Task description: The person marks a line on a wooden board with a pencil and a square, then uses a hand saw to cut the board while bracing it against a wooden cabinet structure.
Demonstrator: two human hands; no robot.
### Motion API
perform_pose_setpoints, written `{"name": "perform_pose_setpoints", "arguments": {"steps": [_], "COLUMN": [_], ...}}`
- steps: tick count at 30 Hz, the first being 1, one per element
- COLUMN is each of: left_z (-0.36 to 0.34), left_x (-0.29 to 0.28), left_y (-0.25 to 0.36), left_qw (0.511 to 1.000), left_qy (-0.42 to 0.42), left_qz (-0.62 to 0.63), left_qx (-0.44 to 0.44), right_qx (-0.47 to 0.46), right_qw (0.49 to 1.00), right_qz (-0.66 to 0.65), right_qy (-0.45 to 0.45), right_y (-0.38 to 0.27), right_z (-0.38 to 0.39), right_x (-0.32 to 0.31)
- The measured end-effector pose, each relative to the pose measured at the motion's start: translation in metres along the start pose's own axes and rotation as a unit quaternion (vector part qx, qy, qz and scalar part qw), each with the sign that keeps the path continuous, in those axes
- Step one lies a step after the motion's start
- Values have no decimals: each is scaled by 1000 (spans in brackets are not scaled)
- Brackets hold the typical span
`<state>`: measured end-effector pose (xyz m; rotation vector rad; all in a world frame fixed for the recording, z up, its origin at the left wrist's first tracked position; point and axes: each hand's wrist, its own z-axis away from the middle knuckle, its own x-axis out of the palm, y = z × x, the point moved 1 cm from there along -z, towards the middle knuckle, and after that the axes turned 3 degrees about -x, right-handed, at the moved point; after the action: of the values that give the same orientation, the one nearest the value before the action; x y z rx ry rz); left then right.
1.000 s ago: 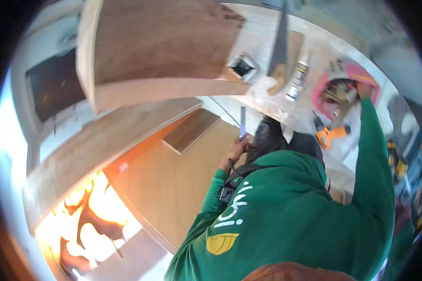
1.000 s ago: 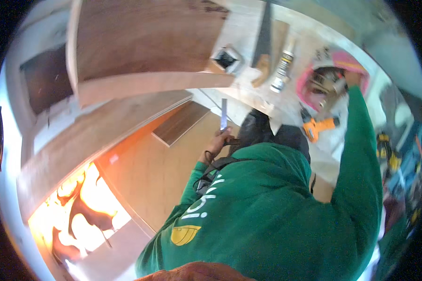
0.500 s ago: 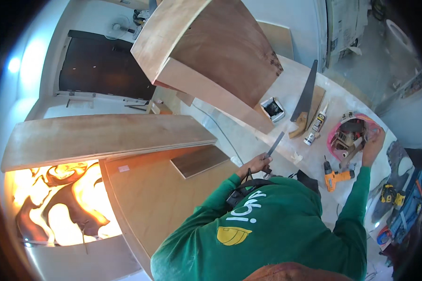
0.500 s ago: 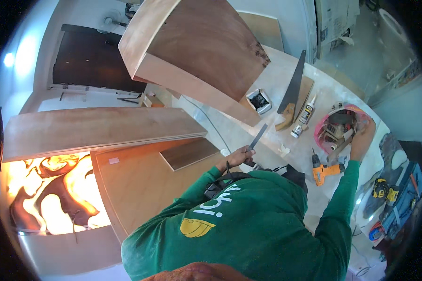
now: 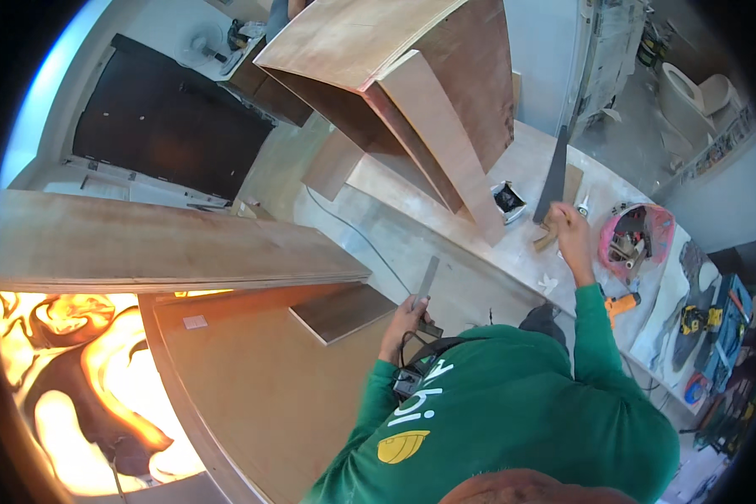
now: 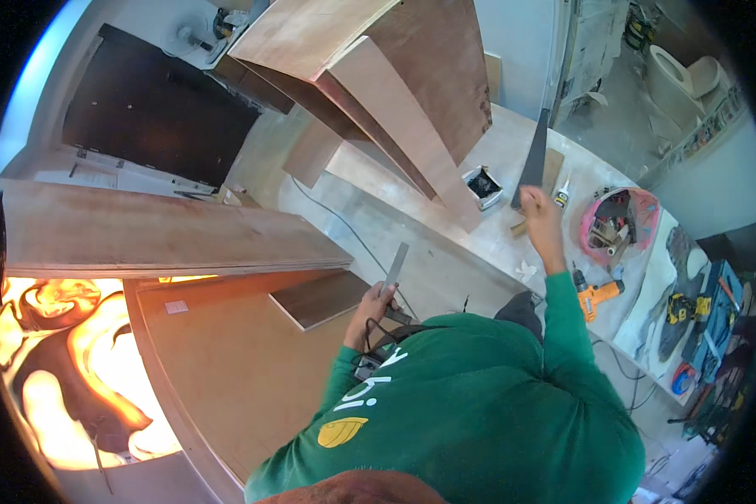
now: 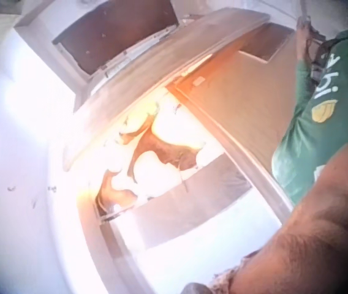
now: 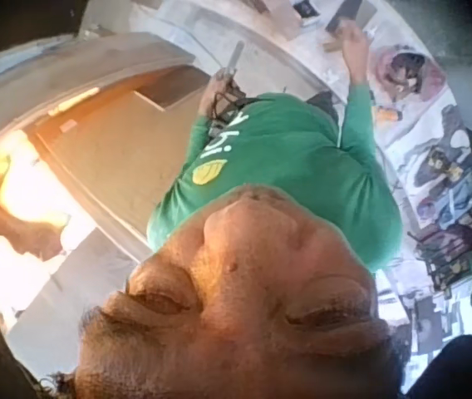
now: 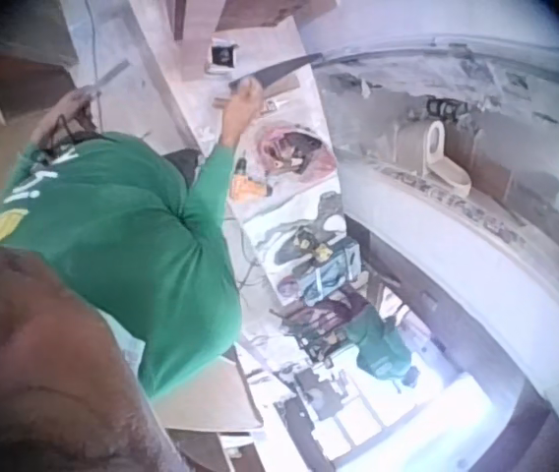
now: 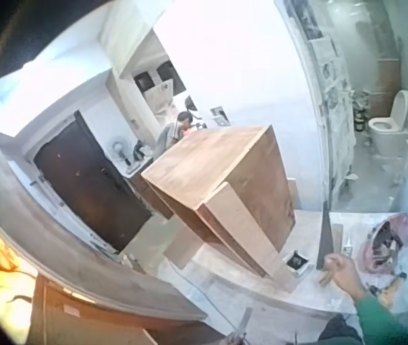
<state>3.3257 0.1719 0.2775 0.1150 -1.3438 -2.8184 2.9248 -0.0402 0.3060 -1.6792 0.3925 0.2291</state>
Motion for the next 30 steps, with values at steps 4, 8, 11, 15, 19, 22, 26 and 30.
{"name": "perform_pose_setpoints", "arguments": {"steps": [4, 8, 11, 15, 19, 22, 26, 30], "left_z": [20, 19, 21, 38, 53, 49, 41, 49], "left_x": [-24, -33, -25, -20, -31, -35, -21, -6], "left_y": [-12, -30, -35, -8, 43, 91, 166, 230], "left_qw": [999, 996, 985, 958, 924, 906, 872, 846], "left_qy": [28, 60, 103, 166, 216, 214, 221, 240], "left_qz": [3, 42, 128, 211, 269, 281, 295, 281], "left_qx": [32, 42, 52, 97, 164, 232, 322, 386], "right_qx": [-74, -141, -160, -157, -91, -91, -20, -31], "right_qw": [997, 987, 981, 980, 988, 988, 972, 977], "right_qz": [-37, -51, -36, -22, -2, 16, 83, 62], "right_qy": [-9, -59, -100, -120, -126, -127, -221, -200], "right_y": [-103, -164, -174, -159, -113, -90, -99, -131], "right_z": [-51, -91, -103, -104, -82, -80, -87, -89], "right_x": [66, 105, 125, 137, 154, 155, 147, 110]}}
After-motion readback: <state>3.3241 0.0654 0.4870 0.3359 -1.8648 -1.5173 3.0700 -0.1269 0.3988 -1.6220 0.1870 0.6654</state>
